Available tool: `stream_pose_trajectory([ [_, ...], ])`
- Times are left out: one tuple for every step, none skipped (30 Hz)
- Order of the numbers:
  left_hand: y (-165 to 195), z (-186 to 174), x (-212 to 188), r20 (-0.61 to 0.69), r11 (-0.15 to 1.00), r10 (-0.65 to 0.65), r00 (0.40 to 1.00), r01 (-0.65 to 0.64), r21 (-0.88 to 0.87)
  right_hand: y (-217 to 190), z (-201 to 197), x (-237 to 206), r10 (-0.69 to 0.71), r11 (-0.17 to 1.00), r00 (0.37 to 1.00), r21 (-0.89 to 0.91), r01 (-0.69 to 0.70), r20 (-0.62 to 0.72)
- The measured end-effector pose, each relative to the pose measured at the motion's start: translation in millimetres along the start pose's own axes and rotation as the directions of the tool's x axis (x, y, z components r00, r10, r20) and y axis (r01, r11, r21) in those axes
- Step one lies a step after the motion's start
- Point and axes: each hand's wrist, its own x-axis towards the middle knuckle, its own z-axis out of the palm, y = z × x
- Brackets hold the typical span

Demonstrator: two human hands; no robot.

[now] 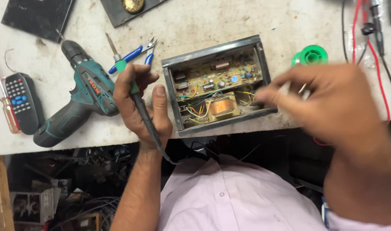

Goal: The person solders wires and components on a circuit board inside an open metal enclosure using a soldering iron and solder wire, repositioning the box and feeding solder as they work on different joints. They then flip the enclosure, probe the board with a multimeter, and adjust the meter's settings while testing.

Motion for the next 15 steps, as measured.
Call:
stream_pose_trajectory([
  [0, 1, 1, 0.004, 1.0, 0.003, 1.0, -0.003, 0.0, -1, 8, -4, 0.027, 0.997, 0.999, 0.068, -0.03, 0.045],
  [-1, 2, 1, 0.008, 1.0, 0.006, 1.0, -0.006, -0.001, -1, 15, -5, 0.051, 0.995, 0.998, 0.079, -0.054, 0.037],
  [-1, 2, 2, 0.011, 1.0, 0.004, 1.0, -0.004, 0.003, -3, 23, -7, 0.075, 0.993, 0.997, 0.09, -0.078, 0.029],
  [-7, -10, 4, 0.013, 1.0, 0.006, 1.0, -0.006, 0.006, -19, 43, -1, 0.101, 0.989, 0.995, 0.103, -0.102, 0.018],
  [-8, -19, 10, 0.016, 1.0, 0.008, 1.0, -0.008, 0.009, -21, 45, 0, 0.038, 0.99, 0.999, 0.134, -0.037, -0.003],
  [-8, -21, 11, 0.015, 1.0, 0.012, 1.0, -0.012, 0.013, -23, 46, 2, -0.024, 0.986, 0.999, 0.164, 0.028, -0.025],
  [-13, -21, 16, 0.016, 1.0, 0.023, 1.0, -0.023, 0.015, -25, 47, 4, -0.086, 0.977, 0.995, 0.192, 0.093, -0.048],
  [-23, -22, 18, 0.018, 0.999, 0.034, 0.999, -0.035, 0.017, -21, 56, 16, -0.091, 0.97, 0.992, 0.217, 0.109, -0.091],
  [-26, -22, 15, 0.017, 0.999, 0.029, 0.999, -0.029, 0.013, -21, 56, 16, -0.085, 0.966, 0.99, 0.234, 0.11, -0.115],
  [-28, -23, 16, 0.017, 1.0, 0.029, 0.999, -0.029, 0.012, -23, 57, 18, -0.085, 0.96, 0.986, 0.253, 0.12, -0.145],
  [-29, -24, 17, 0.016, 1.0, 0.028, 0.999, -0.029, 0.011, -25, 59, 22, -0.101, 0.957, 0.978, 0.251, 0.146, -0.183],
  [-31, -25, 17, 0.02, 1.0, 0.023, 1.0, -0.023, 0.011, -27, 61, 25, -0.116, 0.954, 0.969, 0.248, 0.171, -0.22],
  [-33, -26, 18, 0.023, 1.0, 0.02, 1.0, -0.02, 0.01, -29, 64, 28, -0.13, 0.95, 0.957, 0.244, 0.195, -0.258],
  [-34, -27, 18, 0.026, 1.0, 0.018, 0.999, -0.018, 0.01, -30, 68, 30, -0.059, 0.925, 0.972, 0.354, 0.14, -0.229],
  [-36, -27, 19, 0.029, 1.0, 0.018, 0.999, -0.019, 0.008, -32, 74, 32, 0.009, 0.885, 0.981, 0.458, 0.082, -0.193],
])
